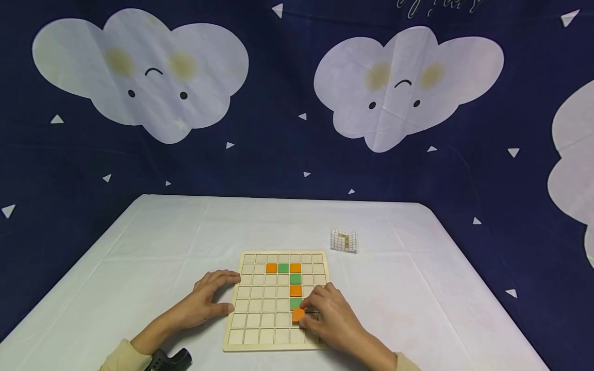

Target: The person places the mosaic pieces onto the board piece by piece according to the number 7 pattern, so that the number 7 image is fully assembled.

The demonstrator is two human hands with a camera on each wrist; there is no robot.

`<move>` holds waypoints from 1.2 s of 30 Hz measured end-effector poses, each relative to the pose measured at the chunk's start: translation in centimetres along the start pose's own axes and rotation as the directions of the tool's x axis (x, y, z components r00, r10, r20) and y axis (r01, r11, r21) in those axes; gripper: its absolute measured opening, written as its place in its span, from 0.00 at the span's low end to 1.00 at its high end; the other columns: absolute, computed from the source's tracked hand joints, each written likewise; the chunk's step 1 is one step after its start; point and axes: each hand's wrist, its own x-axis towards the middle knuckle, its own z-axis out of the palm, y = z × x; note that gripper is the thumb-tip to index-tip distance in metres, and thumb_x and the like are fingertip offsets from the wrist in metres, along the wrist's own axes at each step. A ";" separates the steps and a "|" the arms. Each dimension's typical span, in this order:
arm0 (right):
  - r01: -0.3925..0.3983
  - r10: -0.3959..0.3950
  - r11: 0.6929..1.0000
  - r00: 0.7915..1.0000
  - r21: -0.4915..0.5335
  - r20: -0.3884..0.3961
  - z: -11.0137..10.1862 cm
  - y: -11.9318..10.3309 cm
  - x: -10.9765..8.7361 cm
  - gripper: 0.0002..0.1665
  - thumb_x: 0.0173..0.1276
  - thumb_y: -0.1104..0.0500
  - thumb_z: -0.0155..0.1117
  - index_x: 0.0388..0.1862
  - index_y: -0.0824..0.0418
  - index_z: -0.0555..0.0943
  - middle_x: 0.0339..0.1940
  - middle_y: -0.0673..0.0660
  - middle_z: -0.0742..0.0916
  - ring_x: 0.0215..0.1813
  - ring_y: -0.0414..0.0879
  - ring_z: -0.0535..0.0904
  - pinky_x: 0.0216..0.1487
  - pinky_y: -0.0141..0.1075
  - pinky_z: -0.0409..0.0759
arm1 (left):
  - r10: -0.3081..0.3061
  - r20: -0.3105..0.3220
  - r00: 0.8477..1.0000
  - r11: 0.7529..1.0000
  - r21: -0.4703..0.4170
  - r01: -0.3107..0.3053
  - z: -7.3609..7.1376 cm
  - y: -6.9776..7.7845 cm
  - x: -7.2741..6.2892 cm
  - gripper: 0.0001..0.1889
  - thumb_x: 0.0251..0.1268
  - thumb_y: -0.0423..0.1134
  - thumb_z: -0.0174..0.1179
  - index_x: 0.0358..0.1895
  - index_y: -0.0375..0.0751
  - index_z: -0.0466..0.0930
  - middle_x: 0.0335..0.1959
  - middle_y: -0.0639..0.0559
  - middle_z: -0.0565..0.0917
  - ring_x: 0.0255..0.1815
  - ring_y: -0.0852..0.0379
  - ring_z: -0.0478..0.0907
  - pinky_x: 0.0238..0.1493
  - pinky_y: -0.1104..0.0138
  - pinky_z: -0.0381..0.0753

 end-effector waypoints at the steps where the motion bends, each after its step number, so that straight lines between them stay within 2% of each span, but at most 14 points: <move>1: -0.003 0.003 1.000 1.000 -0.002 0.003 0.1 -0.1 0.0 0.11 0.50 0.53 0.73 0.33 0.48 0.83 0.35 0.36 0.80 0.39 0.31 0.66 0.38 0.28 0.72 | -0.001 0.000 1.000 1.000 0.001 0.001 0.0 0.0 0.0 0.29 0.51 0.39 0.68 0.59 0.39 0.73 0.63 0.46 0.71 0.71 0.38 0.56 0.70 0.38 0.36; 11: -0.066 0.068 0.997 0.995 -0.032 0.075 0.3 -0.4 0.2 0.10 0.50 0.51 0.73 0.33 0.46 0.83 0.36 0.34 0.79 0.40 0.30 0.65 0.41 0.29 0.73 | -0.001 0.001 1.000 1.000 0.005 0.001 0.1 0.0 0.1 0.29 0.51 0.39 0.68 0.59 0.39 0.73 0.63 0.47 0.71 0.71 0.39 0.56 0.71 0.38 0.36; 21: -0.040 0.043 0.998 0.998 -0.055 0.051 0.5 -0.4 0.2 0.11 0.48 0.51 0.74 0.31 0.46 0.83 0.35 0.35 0.79 0.39 0.30 0.65 0.41 0.28 0.73 | -0.013 -0.001 1.000 1.000 0.010 0.013 0.1 0.0 0.1 0.29 0.51 0.39 0.68 0.59 0.39 0.73 0.63 0.48 0.71 0.71 0.39 0.56 0.71 0.38 0.36; 36: -0.022 0.026 0.998 0.998 -0.060 0.063 0.6 -0.3 0.1 0.12 0.47 0.50 0.75 0.32 0.47 0.83 0.35 0.36 0.79 0.39 0.30 0.65 0.41 0.29 0.73 | -0.006 -0.004 1.000 1.000 0.007 0.006 0.1 0.1 0.1 0.29 0.50 0.38 0.68 0.59 0.39 0.73 0.63 0.48 0.71 0.71 0.39 0.56 0.71 0.38 0.36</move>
